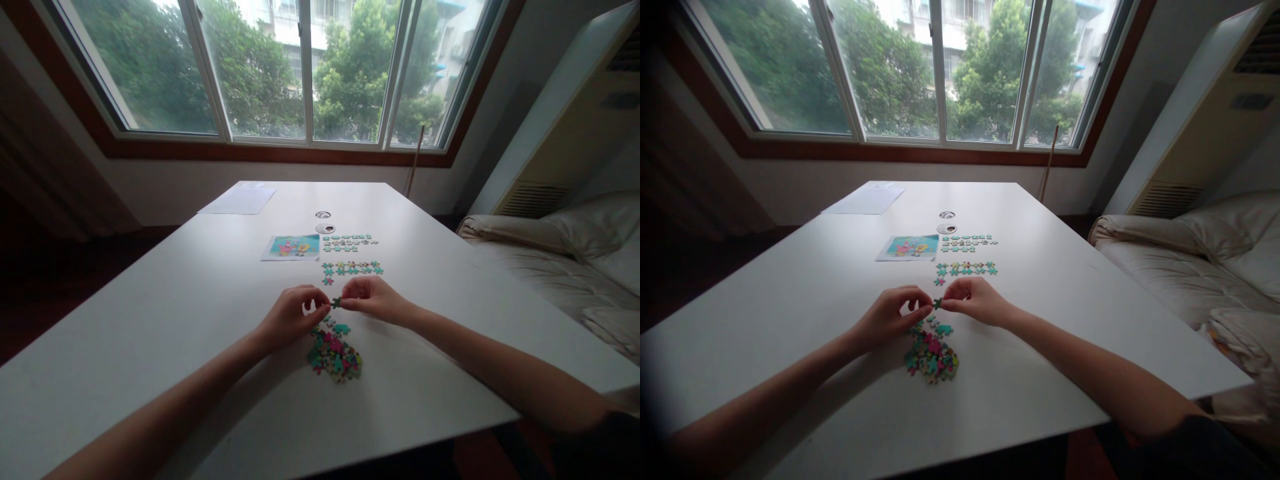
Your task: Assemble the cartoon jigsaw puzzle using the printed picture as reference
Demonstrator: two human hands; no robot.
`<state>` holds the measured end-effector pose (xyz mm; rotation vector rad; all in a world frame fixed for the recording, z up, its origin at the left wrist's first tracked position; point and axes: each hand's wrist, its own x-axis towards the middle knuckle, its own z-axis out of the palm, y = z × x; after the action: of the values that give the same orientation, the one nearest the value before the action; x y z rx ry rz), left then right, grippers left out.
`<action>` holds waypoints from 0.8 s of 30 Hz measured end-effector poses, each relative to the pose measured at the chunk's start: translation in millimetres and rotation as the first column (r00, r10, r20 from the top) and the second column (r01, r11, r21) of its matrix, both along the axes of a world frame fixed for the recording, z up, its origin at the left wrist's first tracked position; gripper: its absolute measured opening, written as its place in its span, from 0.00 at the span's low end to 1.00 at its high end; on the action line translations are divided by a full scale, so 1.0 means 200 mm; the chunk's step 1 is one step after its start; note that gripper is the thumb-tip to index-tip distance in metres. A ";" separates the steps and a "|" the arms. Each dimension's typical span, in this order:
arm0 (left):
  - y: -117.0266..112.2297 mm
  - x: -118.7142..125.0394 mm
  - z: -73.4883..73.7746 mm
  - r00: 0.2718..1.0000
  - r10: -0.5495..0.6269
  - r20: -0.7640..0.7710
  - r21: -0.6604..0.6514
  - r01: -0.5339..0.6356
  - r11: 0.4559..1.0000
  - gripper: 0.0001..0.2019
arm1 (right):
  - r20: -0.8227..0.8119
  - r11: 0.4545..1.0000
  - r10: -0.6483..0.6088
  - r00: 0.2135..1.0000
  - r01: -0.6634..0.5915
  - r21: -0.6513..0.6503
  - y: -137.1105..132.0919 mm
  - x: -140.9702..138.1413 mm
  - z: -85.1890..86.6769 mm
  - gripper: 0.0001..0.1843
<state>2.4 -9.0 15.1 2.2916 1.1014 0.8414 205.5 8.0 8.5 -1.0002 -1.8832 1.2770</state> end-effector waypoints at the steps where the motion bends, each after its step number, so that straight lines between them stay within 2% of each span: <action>1: 0.00 0.00 0.00 1.000 -0.012 0.010 -0.002 0.012 1.000 0.06 | -0.046 0.999 -0.017 0.999 0.014 -0.052 0.00 -0.01 0.00 0.13; 4: -0.01 0.01 0.00 0.999 -0.012 0.053 -0.001 0.012 1.000 0.07 | -0.128 0.984 -0.054 0.990 0.030 -0.176 -0.02 -0.04 0.02 0.15; 6: -0.01 0.01 0.00 0.996 0.000 0.084 -0.006 0.000 1.000 0.08 | -0.134 0.982 -0.052 0.990 0.025 -0.189 -0.03 -0.04 0.02 0.15; 12: 0.01 0.01 -0.02 0.991 0.065 0.114 -0.055 -0.059 0.997 0.10 | -0.019 0.999 -0.032 0.999 0.032 0.016 -0.01 0.00 -0.01 0.14; 15: 0.01 0.01 -0.02 0.994 0.054 0.098 -0.046 -0.050 0.998 0.09 | 0.070 0.991 -0.050 0.996 0.041 0.130 -0.02 0.01 -0.01 0.14; 19: 0.01 0.01 -0.03 0.995 0.043 0.093 -0.038 -0.040 0.998 0.09 | 0.119 0.973 -0.087 0.989 0.059 0.222 -0.04 -0.01 0.02 0.12; 21: 0.01 0.01 -0.03 0.995 0.040 0.091 -0.024 -0.038 0.999 0.10 | 0.092 0.961 -0.141 0.986 0.114 0.253 -0.03 0.00 0.02 0.12; 24: 0.02 0.00 -0.03 0.997 0.045 0.061 0.009 -0.046 0.999 0.10 | -0.018 0.926 -0.274 0.961 0.269 0.266 0.01 0.05 0.03 0.15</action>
<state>3.3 -5.9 9.5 2.2415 1.1286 0.9300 215.4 10.9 15.1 -1.0856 -1.7968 0.8313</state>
